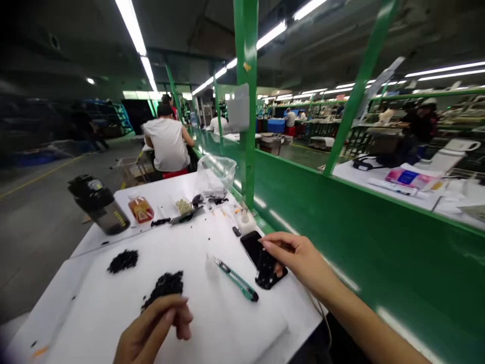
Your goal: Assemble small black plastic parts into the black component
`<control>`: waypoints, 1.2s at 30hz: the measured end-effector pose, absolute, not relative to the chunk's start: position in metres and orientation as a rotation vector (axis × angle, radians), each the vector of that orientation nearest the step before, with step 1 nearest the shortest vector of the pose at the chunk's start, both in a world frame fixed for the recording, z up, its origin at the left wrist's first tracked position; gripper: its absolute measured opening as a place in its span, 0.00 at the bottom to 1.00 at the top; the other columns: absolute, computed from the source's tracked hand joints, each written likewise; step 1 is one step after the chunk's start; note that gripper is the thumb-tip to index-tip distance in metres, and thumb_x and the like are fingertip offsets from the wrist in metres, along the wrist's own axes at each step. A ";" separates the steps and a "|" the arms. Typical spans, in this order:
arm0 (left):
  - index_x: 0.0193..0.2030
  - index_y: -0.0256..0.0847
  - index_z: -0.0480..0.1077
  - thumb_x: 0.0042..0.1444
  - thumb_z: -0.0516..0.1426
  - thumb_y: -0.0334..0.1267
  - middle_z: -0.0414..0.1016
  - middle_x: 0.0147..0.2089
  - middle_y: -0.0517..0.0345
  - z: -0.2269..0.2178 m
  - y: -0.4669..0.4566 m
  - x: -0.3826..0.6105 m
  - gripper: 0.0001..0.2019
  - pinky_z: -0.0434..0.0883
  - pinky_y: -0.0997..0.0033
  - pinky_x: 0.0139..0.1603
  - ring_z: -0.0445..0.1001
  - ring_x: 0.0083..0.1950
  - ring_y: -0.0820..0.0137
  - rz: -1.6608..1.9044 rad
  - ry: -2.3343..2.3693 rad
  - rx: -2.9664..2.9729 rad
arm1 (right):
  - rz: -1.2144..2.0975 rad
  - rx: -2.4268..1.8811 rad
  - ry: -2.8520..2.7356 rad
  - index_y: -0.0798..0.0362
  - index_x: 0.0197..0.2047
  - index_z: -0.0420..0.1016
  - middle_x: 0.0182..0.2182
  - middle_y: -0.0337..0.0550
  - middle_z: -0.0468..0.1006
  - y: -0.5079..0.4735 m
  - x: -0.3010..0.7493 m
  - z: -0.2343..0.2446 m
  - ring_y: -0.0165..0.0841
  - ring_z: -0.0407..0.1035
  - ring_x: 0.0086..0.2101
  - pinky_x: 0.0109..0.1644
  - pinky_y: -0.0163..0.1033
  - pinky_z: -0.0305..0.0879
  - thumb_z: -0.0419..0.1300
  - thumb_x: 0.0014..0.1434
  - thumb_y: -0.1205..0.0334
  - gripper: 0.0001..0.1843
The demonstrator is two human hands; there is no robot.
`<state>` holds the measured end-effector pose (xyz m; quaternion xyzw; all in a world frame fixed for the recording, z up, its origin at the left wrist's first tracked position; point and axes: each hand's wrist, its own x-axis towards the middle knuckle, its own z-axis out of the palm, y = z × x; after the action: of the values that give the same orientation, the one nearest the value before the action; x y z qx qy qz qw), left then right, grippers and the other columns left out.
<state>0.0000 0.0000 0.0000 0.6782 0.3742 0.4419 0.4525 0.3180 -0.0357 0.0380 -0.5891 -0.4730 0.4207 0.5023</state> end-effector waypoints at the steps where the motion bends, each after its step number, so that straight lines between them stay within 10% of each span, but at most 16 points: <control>1: 0.46 0.47 0.74 0.67 0.50 0.46 0.78 0.34 0.59 0.001 0.000 0.002 0.13 0.75 0.70 0.31 0.76 0.29 0.70 1.002 0.837 1.634 | 1.083 -1.323 -1.158 0.59 0.47 0.76 0.32 0.43 0.72 -0.040 0.299 0.044 0.31 0.67 0.23 0.26 0.31 0.68 0.72 0.58 0.36 0.33; 8: 0.47 0.44 0.72 0.67 0.52 0.48 0.76 0.33 0.60 0.002 0.003 -0.005 0.13 0.70 0.72 0.29 0.73 0.28 0.72 0.726 1.023 1.651 | 1.407 -1.128 -1.378 0.59 0.39 0.74 0.25 0.41 0.71 -0.029 0.208 0.009 0.29 0.65 0.20 0.19 0.26 0.61 0.68 0.64 0.39 0.27; 21: 0.45 0.48 0.73 0.64 0.55 0.41 0.75 0.45 0.64 -0.006 0.000 -0.005 0.07 0.65 0.73 0.27 0.71 0.36 0.73 0.755 1.217 1.984 | 0.652 -1.084 -1.714 0.54 0.46 0.75 0.39 0.42 0.71 -0.047 0.213 -0.029 0.33 0.66 0.35 0.38 0.36 0.63 0.56 0.74 0.65 0.07; 29: 0.51 0.53 0.73 0.66 0.55 0.36 0.75 0.54 0.67 -0.016 0.000 -0.007 0.10 0.71 0.67 0.53 0.72 0.54 0.70 0.725 1.113 2.168 | 0.651 -1.051 -1.841 0.53 0.51 0.72 0.35 0.39 0.69 -0.055 0.212 -0.032 0.31 0.64 0.32 0.37 0.35 0.59 0.54 0.74 0.70 0.08; 36: 0.50 0.49 0.73 0.67 0.53 0.32 0.79 0.51 0.67 -0.015 0.004 -0.005 0.11 0.71 0.66 0.53 0.72 0.49 0.71 0.702 0.966 2.336 | 0.760 -1.096 -1.882 0.53 0.52 0.70 0.34 0.36 0.68 -0.052 0.215 -0.027 0.28 0.63 0.29 0.33 0.33 0.58 0.53 0.72 0.68 0.09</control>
<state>-0.0052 0.0042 -0.0146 0.8606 0.3559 0.2587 0.2564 0.2155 -0.0521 -0.0268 -0.4345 -0.7457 0.3012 0.4056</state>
